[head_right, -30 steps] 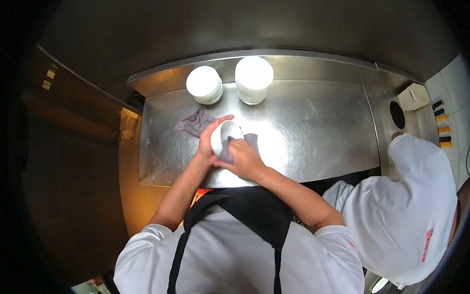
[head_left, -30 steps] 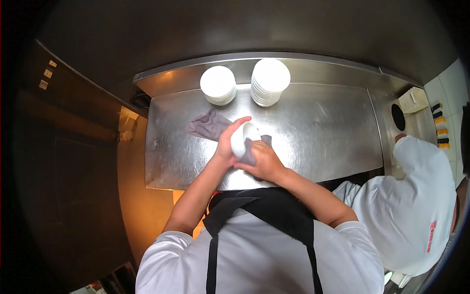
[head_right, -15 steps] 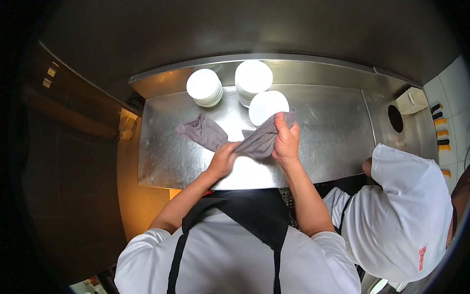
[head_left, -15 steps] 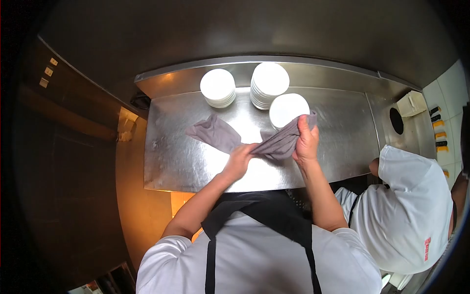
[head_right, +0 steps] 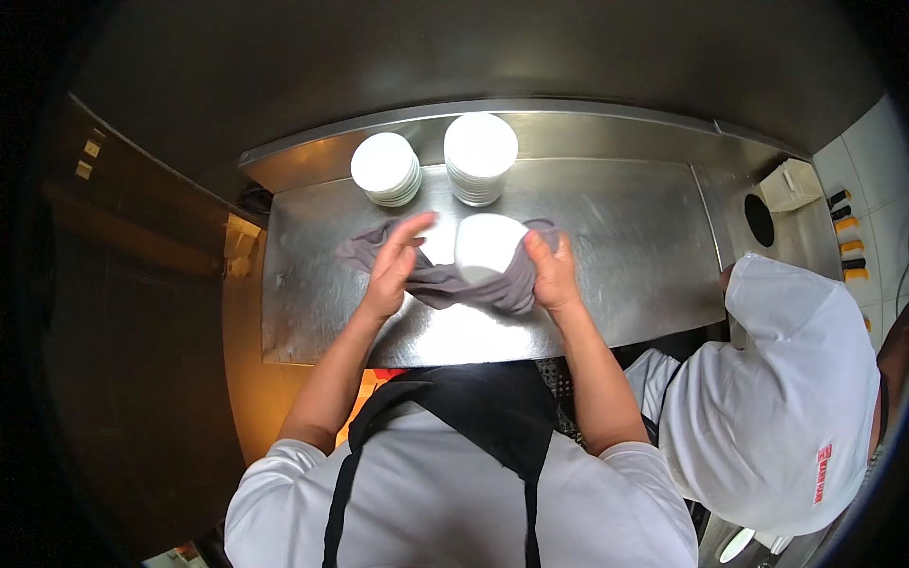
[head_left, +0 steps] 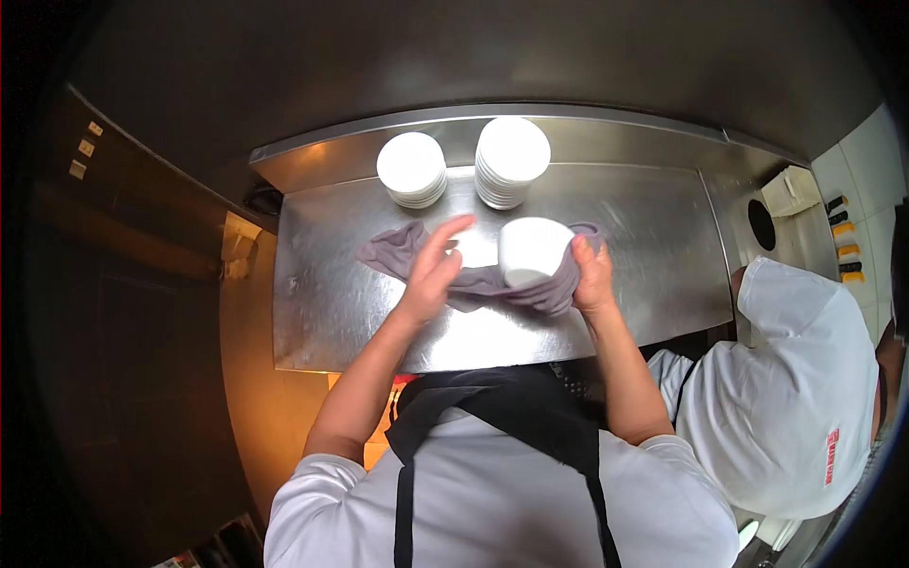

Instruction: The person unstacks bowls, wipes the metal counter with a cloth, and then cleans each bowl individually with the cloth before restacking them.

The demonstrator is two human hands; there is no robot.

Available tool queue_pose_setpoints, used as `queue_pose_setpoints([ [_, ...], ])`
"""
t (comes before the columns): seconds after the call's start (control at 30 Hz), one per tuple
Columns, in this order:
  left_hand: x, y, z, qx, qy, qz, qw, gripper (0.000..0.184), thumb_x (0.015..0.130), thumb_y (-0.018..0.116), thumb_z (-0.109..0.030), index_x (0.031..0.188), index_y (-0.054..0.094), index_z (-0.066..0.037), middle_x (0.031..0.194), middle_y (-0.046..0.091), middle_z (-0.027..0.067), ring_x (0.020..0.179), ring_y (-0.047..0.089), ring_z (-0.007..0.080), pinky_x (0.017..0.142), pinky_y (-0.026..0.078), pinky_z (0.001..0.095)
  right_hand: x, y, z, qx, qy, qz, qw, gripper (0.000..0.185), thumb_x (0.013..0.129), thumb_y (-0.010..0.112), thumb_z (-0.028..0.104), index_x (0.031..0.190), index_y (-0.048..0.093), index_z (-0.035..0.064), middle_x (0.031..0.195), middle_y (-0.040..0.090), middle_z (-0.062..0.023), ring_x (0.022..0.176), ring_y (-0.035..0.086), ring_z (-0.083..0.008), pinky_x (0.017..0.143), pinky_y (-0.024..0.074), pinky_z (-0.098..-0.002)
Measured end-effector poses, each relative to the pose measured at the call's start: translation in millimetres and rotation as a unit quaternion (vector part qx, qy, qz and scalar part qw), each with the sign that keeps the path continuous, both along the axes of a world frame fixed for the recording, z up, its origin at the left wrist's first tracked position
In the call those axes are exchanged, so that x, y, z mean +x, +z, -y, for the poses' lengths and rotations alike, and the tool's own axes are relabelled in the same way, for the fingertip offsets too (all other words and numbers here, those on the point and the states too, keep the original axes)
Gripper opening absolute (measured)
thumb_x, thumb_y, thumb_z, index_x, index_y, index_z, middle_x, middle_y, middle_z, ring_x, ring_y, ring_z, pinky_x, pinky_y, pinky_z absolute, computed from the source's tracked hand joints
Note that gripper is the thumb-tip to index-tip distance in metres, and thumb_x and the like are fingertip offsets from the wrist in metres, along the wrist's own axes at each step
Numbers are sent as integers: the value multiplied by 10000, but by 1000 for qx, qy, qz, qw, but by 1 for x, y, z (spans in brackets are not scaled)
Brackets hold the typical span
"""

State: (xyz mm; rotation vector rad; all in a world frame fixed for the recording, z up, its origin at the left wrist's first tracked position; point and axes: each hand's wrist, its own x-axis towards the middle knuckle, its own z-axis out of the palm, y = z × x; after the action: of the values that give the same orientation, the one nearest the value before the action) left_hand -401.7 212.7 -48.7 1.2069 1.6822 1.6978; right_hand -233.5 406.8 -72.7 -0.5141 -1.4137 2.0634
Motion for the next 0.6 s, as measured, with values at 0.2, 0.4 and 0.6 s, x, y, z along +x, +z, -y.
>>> queue_pose_setpoints([
  [0.2, 15, -2, -22, 68, -177, 423, 886, 452, 1026, 461, -317, 1272, 514, 58, 1243, 601, 134, 1162, 570, 225, 1033, 412, 363, -25, 29, 15, 28, 22, 45, 998, 357, 983, 566, 342, 808, 641, 40, 755, 639, 14, 694, 575, -93, 621, 458, -253],
  [0.4, 35, 7, -20, 94, -57, 526, 844, 415, 1043, 422, -276, 1279, 512, 53, 1255, 599, 134, 1190, 553, 232, 1059, 392, 355, -36, -22, -2, 56, -270, 144, 950, 389, 988, 550, 343, 846, 639, -8, 743, 638, -22, 717, 602, -125, 660, 480, -283],
  [0.6, 60, -25, -29, 43, 14, 386, 921, 278, 1008, 465, -112, 1226, 589, 6, 1147, 657, 65, 1031, 619, 150, 926, 487, 301, -15, -17, 73, 484, -72, 37, 871, 377, 968, 531, 254, 1165, 566, -66, 1163, 585, -202, 1143, 541, -360, 1009, 400, -431],
])
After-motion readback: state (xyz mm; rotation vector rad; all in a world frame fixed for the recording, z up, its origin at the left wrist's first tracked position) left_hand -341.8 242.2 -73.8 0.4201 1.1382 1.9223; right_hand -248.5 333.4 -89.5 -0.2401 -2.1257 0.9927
